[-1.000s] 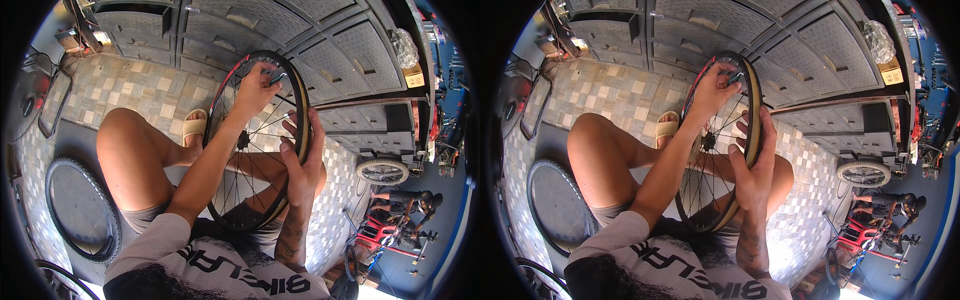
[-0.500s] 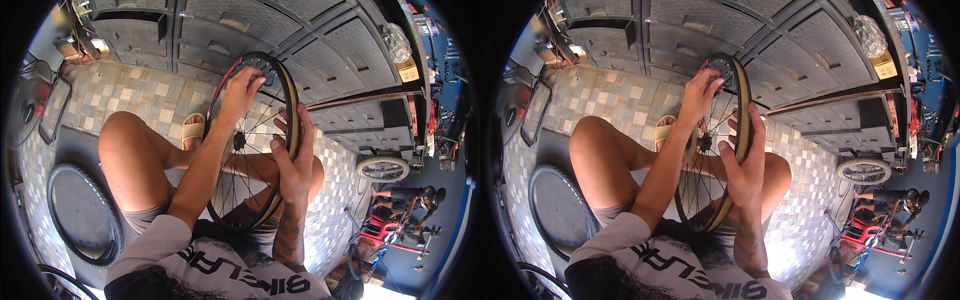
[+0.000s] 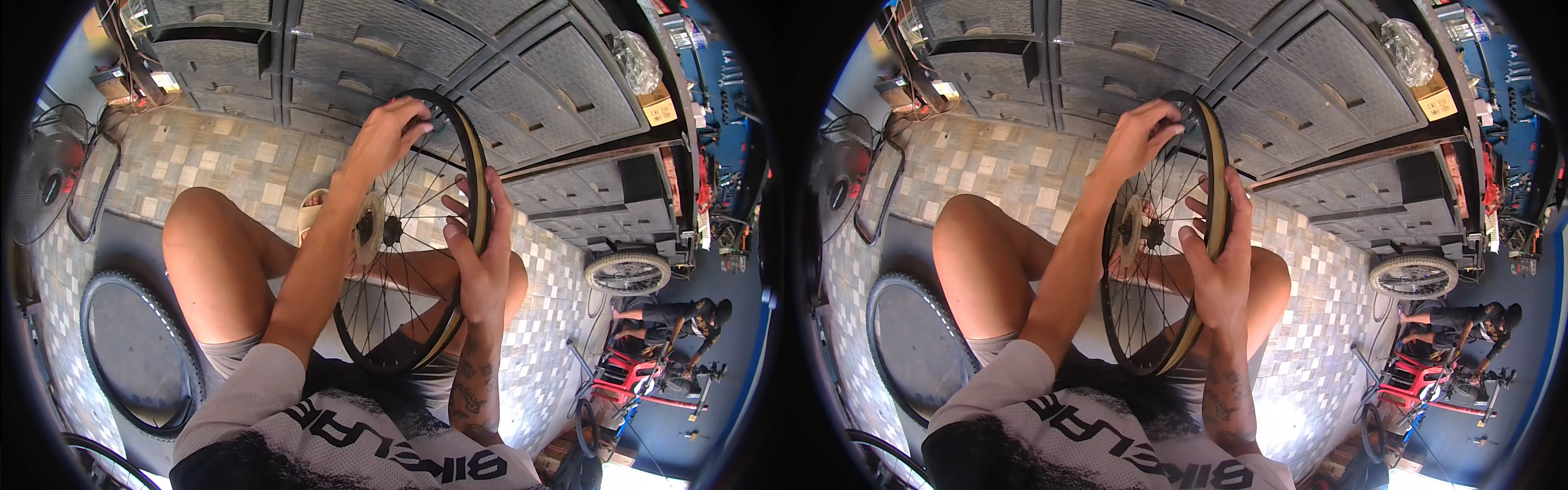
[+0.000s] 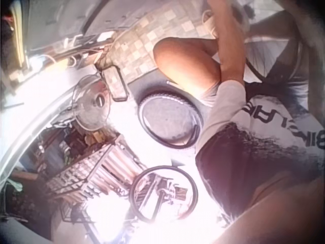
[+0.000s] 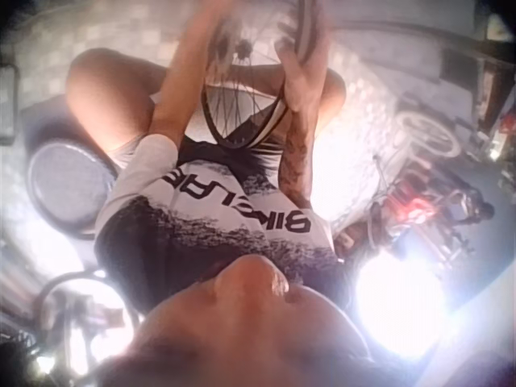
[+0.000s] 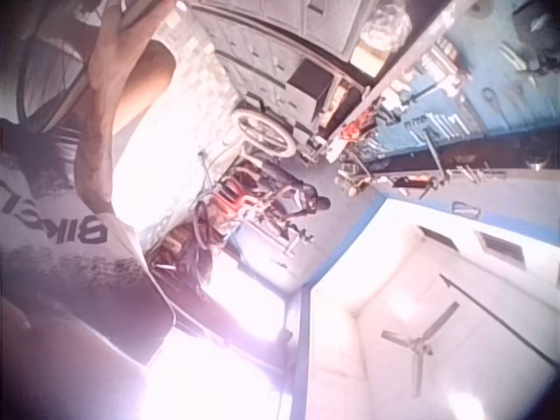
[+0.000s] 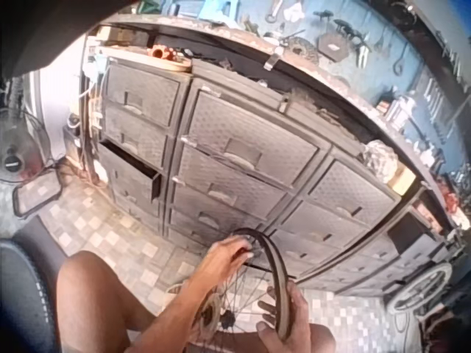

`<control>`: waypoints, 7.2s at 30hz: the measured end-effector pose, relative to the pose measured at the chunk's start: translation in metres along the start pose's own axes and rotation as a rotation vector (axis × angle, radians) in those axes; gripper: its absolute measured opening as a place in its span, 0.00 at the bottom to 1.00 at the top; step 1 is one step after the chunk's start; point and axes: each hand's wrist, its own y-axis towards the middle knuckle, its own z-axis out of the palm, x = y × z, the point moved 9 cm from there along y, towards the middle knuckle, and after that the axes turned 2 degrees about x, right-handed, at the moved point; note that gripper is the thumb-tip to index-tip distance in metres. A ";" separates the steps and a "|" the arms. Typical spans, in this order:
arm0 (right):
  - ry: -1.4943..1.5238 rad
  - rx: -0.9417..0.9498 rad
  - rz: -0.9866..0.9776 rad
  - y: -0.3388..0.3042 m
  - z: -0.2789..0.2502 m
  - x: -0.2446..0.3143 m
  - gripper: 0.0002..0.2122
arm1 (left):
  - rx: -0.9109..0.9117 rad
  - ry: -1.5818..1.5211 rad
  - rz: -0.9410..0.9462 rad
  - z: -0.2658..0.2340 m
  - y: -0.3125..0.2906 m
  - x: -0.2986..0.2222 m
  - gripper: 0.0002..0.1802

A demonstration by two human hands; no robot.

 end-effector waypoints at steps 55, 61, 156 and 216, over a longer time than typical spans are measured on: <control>0.072 -0.082 0.075 0.000 -0.011 -0.003 0.39 | -0.106 -1.724 -0.848 0.118 -0.035 0.111 0.12; 0.052 -0.074 0.039 -0.002 -0.011 -0.004 0.40 | -0.056 -1.871 -0.765 0.119 -0.030 0.111 0.13; 0.080 -0.034 0.038 0.006 -0.009 -0.006 0.38 | -0.211 -0.774 -0.682 0.060 -0.038 0.108 0.13; 0.114 0.003 0.046 0.008 0.010 0.000 0.38 | -0.133 -0.554 -0.867 0.064 -0.030 0.113 0.11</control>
